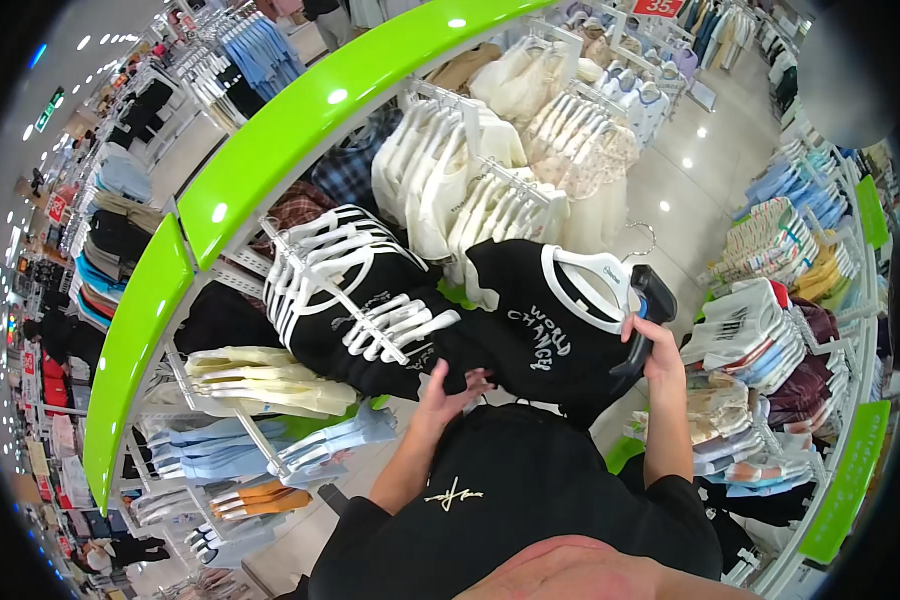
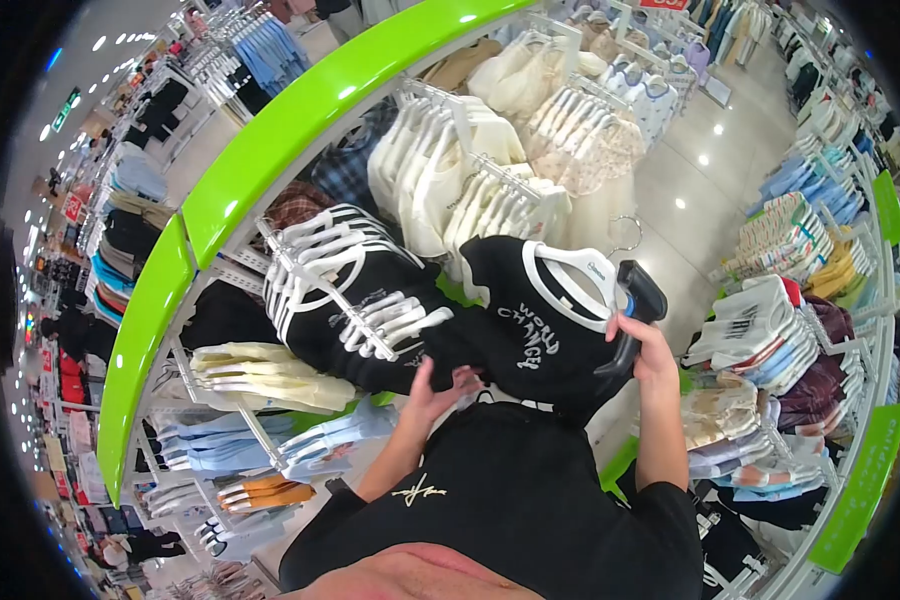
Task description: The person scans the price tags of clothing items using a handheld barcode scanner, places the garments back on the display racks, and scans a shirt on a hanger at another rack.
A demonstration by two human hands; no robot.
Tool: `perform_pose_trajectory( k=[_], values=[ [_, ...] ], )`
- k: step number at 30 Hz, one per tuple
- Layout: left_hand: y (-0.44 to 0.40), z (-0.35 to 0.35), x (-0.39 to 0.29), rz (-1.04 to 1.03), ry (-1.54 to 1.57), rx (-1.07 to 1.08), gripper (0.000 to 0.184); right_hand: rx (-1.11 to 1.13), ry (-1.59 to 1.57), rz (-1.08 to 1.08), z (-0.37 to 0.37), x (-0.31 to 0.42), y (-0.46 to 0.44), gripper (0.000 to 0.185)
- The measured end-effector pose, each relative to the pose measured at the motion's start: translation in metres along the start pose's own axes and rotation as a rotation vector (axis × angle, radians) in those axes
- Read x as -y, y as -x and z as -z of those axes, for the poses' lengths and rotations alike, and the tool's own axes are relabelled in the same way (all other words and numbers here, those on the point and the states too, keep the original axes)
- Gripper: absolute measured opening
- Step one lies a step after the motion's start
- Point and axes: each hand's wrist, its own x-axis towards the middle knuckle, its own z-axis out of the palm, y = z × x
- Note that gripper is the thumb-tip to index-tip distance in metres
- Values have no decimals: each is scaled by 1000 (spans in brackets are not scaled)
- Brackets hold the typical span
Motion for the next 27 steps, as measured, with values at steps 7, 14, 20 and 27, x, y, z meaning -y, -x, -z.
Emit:
perform_pose_trajectory(
  k=[7, 14, 20, 27],
  values=[
    [-31, -29, -9, -101, -866, 112, 19, 125, 92, -65, -31, 1, 13, 20],
    [-38, -1, 16, -57, -1174, -286, 70, 548, 360, -137, -46, 21, 35, 24],
    [-58, 50, 25, -95, -1242, 298, 61, 1000, 473, 53, -41, 41, 44, 49],
    [-43, 30, 35, -43, -1222, -208, 53, 841, -234, 336, -34, 29, 38, 87]
  ],
)
